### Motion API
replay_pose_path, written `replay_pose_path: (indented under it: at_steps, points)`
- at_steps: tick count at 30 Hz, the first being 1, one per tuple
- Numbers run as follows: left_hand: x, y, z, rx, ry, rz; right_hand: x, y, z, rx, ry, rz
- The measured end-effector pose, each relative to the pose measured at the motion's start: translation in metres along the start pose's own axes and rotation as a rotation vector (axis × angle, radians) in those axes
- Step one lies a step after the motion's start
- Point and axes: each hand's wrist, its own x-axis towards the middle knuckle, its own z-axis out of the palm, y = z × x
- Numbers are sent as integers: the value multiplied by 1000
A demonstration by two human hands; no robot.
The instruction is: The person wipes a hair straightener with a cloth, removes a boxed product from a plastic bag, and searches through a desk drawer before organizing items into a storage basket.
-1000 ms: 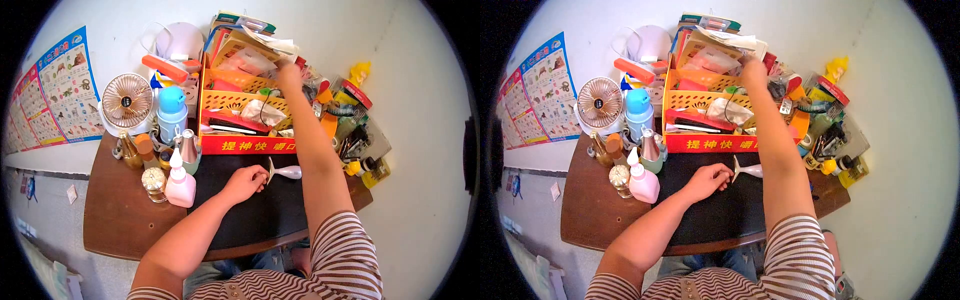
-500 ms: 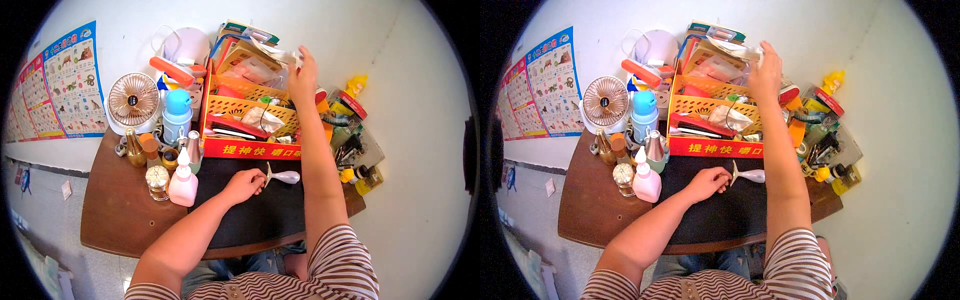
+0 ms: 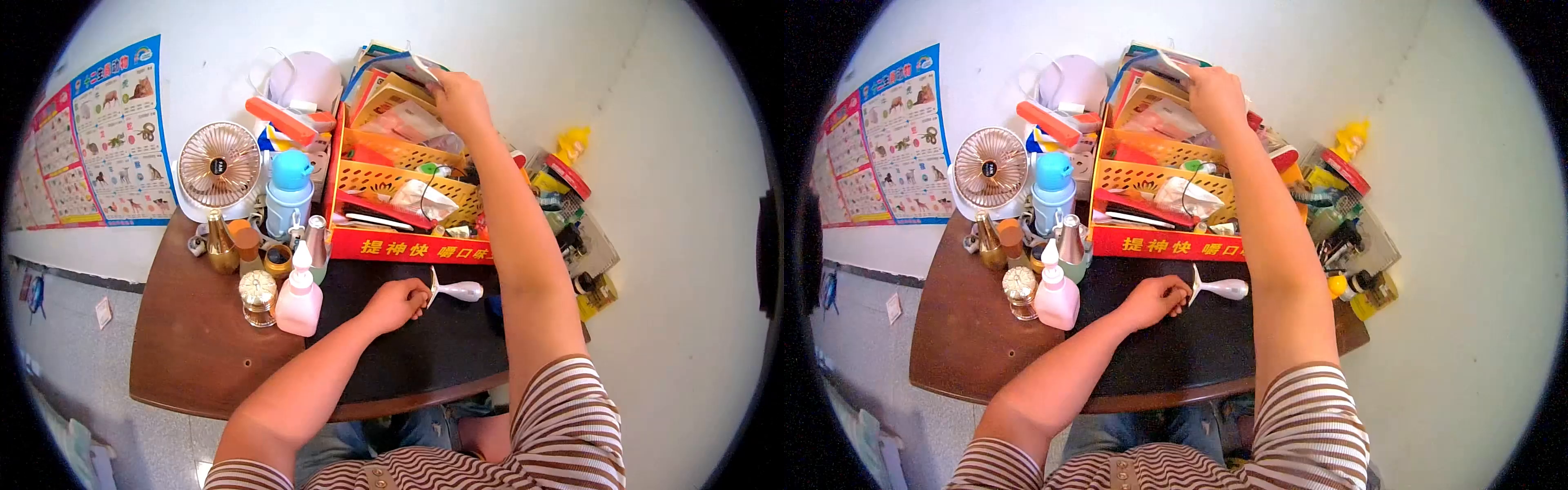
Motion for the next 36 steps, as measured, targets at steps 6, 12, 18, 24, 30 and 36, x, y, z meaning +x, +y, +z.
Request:
replay_pose_path:
  at_steps: [6,12,18,24,30,36]
  points:
    - [-1,-5,1,-26,8,46,39,-2,10,-104,-21,162]
    - [0,-7,1,-45,6,58,42,14,45,-39,-222,219]
    - [1,-6,0,4,4,44,8,9,13,264,32,125]
    - [4,-8,-1,-126,19,8,-143,-5,-51,305,266,165]
    - [3,-1,-4,-212,117,-51,-303,1,-36,378,-373,541]
    - [-1,0,-11,-58,239,-3,-354,-42,-25,50,-421,372]
